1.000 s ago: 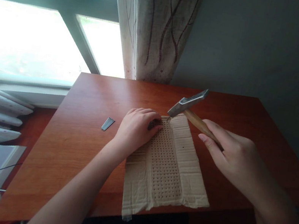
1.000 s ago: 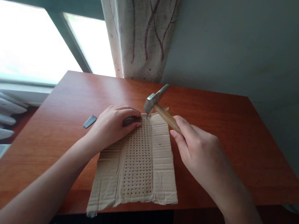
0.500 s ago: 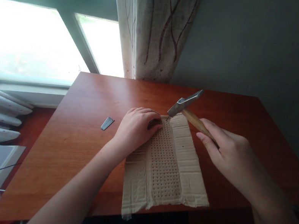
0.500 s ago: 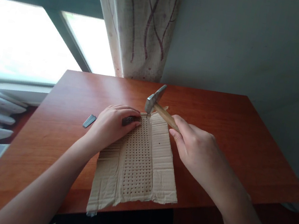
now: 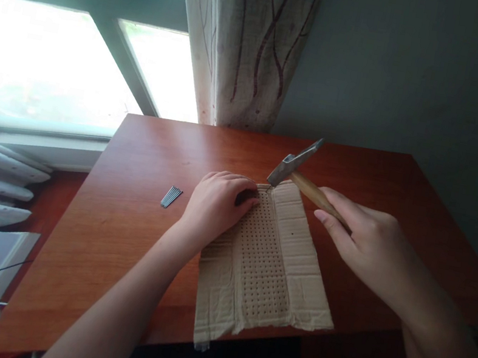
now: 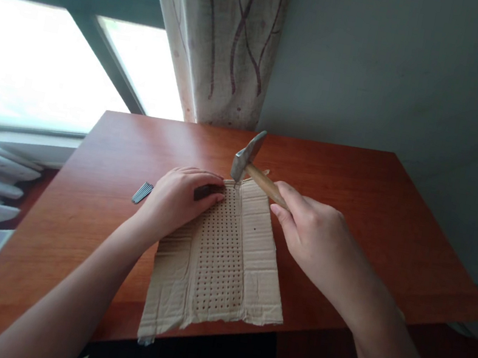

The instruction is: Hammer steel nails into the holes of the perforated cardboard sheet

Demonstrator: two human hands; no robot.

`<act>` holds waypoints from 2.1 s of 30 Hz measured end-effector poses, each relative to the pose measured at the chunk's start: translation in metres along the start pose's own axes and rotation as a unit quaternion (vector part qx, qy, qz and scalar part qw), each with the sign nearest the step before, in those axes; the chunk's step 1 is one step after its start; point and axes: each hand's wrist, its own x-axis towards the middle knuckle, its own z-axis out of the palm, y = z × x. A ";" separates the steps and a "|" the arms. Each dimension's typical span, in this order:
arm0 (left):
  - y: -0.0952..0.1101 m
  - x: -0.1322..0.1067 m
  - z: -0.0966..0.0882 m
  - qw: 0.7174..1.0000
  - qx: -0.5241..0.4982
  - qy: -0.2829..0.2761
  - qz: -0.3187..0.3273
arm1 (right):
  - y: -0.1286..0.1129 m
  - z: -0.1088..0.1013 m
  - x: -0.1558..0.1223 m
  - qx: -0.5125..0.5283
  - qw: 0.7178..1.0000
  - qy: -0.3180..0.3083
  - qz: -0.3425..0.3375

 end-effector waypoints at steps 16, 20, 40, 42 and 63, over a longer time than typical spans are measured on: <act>-0.001 0.000 0.000 1.000 0.000 -0.001 -0.003 | 0.002 0.013 -0.002 0.033 0.999 -0.017 0.018; 0.000 0.000 0.000 1.000 0.002 -0.002 -0.002 | 0.004 0.007 -0.004 0.074 0.995 0.032 0.065; -0.002 -0.002 -0.002 1.000 -0.012 -0.009 0.007 | 0.019 0.060 0.047 0.481 0.802 0.329 0.134; -0.001 -0.002 -0.003 1.000 -0.012 -0.011 0.007 | 0.021 0.063 0.045 0.481 0.801 0.336 0.118; -0.091 -0.071 -0.051 0.950 0.181 0.038 -0.251 | 0.031 0.066 0.049 0.564 0.755 0.322 0.089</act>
